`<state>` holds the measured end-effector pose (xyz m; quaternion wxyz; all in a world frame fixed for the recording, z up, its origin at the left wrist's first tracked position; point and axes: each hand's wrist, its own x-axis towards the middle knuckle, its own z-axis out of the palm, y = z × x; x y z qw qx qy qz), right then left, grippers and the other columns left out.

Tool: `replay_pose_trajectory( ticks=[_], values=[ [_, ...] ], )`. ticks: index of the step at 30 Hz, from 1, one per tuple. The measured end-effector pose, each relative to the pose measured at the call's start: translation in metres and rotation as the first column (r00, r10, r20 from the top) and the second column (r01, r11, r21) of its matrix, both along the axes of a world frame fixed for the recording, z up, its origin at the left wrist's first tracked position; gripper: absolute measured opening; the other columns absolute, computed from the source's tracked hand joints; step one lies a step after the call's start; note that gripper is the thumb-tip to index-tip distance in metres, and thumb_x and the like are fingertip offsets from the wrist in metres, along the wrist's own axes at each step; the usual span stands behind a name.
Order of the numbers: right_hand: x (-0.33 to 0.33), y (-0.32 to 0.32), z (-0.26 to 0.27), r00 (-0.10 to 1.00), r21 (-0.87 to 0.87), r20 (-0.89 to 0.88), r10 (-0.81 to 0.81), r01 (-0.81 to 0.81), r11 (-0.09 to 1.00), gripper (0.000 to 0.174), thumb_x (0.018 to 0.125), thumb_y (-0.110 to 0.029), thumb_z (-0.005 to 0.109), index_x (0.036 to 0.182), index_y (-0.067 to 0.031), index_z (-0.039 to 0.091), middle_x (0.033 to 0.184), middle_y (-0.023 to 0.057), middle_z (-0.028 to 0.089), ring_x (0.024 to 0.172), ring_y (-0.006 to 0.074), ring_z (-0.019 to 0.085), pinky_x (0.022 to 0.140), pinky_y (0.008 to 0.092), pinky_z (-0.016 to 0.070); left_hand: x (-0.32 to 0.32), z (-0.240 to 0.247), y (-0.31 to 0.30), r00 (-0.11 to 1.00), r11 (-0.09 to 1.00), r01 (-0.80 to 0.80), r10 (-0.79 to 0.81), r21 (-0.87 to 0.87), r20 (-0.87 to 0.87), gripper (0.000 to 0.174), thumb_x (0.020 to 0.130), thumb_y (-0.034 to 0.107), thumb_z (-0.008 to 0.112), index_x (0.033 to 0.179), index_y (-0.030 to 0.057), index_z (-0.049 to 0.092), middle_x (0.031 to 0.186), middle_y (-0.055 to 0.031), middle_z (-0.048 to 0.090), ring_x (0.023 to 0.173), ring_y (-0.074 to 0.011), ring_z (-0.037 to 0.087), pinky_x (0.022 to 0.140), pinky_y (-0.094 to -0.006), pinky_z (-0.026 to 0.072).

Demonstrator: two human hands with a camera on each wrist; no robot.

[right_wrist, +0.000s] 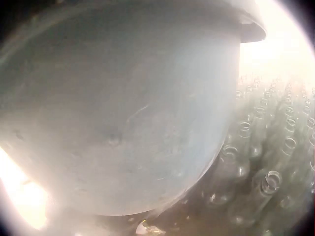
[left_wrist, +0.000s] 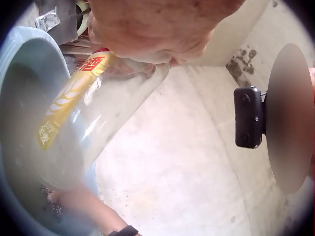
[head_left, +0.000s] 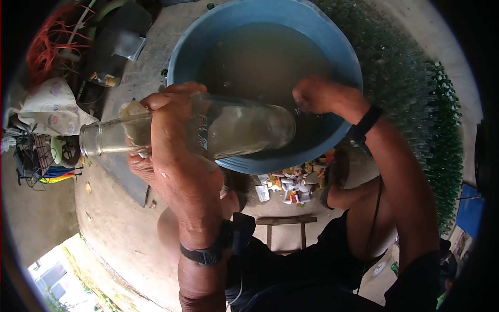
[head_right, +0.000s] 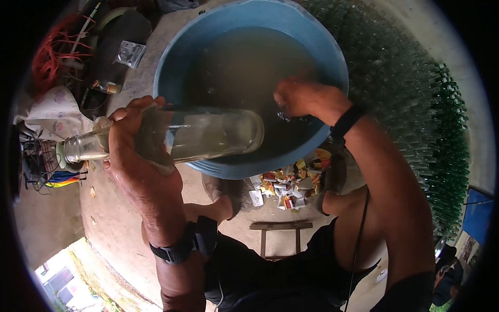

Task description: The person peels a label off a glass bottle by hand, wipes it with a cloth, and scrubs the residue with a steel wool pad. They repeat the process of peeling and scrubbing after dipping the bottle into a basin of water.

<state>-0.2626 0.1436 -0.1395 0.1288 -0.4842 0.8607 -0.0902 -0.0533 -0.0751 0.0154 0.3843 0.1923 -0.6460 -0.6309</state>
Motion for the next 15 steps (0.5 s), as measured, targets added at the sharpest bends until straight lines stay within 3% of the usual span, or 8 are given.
replay_pose_trajectory(
  ticks=[2,3,5,8,11,14,15],
  values=[
    [-0.007,0.008,-0.013,0.997,-0.147,-0.075,-0.005,-0.006,0.989,0.006,0.081,0.0,0.071,0.085,-0.0033,0.071,0.084,0.02,0.072,0.086,0.0421,0.072,0.076,0.0518,0.057,0.001,0.002,0.002,1.0,0.999,0.0,0.001,-0.048,0.026,0.01,0.097,0.002,0.056,0.098,-0.0011,0.066,0.108,-0.0119,0.075,0.1,-0.0197,0.069,0.093,-0.0377,0.0578],
    [-0.005,0.008,-0.011,0.992,-0.116,-0.122,-0.019,0.005,0.993,0.005,0.082,0.0,0.07,0.085,-0.0035,0.071,0.085,0.0195,0.072,0.085,0.0416,0.072,0.076,0.0516,0.0568,0.002,0.003,0.002,0.999,0.997,0.0,0.002,-0.075,0.036,0.01,0.098,0.002,0.056,0.098,-0.001,0.066,0.108,-0.0119,0.075,0.1,-0.0198,0.069,0.093,-0.0378,0.0578],
    [-0.002,0.01,-0.006,0.976,-0.058,-0.215,-0.043,0.031,0.998,0.003,0.083,-0.001,0.069,0.084,-0.0039,0.07,0.086,0.0184,0.073,0.084,0.0406,0.072,0.075,0.0512,0.0564,0.002,0.004,0.0,1.0,1.0,0.016,-0.016,0.027,-0.004,0.01,0.098,0.004,0.058,0.098,-0.001,0.066,0.107,-0.0121,0.075,0.1,-0.0192,0.069,0.093,-0.0376,0.0575],
    [0.019,-0.006,0.007,0.99,-0.196,0.143,0.006,0.022,0.98,0.002,0.084,-0.003,0.07,0.084,-0.005,0.071,0.086,0.0173,0.074,0.086,0.0403,0.073,0.075,0.0509,0.0565,0.002,0.006,0.001,1.0,0.998,0.027,-0.026,0.055,-0.008,0.009,0.097,0.006,0.06,0.098,-0.0007,0.067,0.105,-0.0126,0.076,0.1,-0.0183,0.069,0.094,-0.0374,0.0568],
    [-0.001,-0.005,0.003,0.987,-0.112,-0.1,-0.128,0.116,0.987,0.005,0.084,-0.002,0.071,0.086,-0.0057,0.071,0.085,0.0168,0.073,0.087,0.0409,0.073,0.076,0.0509,0.0572,0.005,0.009,0.001,1.0,0.998,0.014,-0.013,0.058,-0.002,0.008,0.096,0.006,0.062,0.098,-0.0005,0.067,0.105,-0.0125,0.076,0.099,-0.0172,0.068,0.094,-0.0366,0.056],
    [0.021,-0.001,0.006,0.997,-0.08,-0.055,0.046,-0.05,0.996,0.005,0.084,-0.003,0.071,0.087,-0.0062,0.071,0.087,0.0172,0.073,0.09,0.0422,0.072,0.077,0.0505,0.0567,0.006,0.009,0.0,0.999,0.994,0.031,-0.03,0.104,-0.017,0.007,0.096,0.004,0.063,0.099,-0.0003,0.067,0.105,-0.0124,0.077,0.099,-0.0167,0.068,0.094,-0.0355,0.0561],
    [0.018,-0.001,0.003,0.999,-0.102,-0.027,0.025,-0.027,0.994,0.005,0.083,-0.003,0.071,0.088,-0.0064,0.071,0.087,0.0172,0.073,0.091,0.0423,0.072,0.077,0.0505,0.0567,0.006,0.01,-0.001,0.999,0.992,0.044,-0.041,0.119,-0.027,0.007,0.097,0.004,0.063,0.1,-0.0002,0.068,0.105,-0.0124,0.077,0.099,-0.0167,0.068,0.094,-0.0351,0.0563]
  ],
)
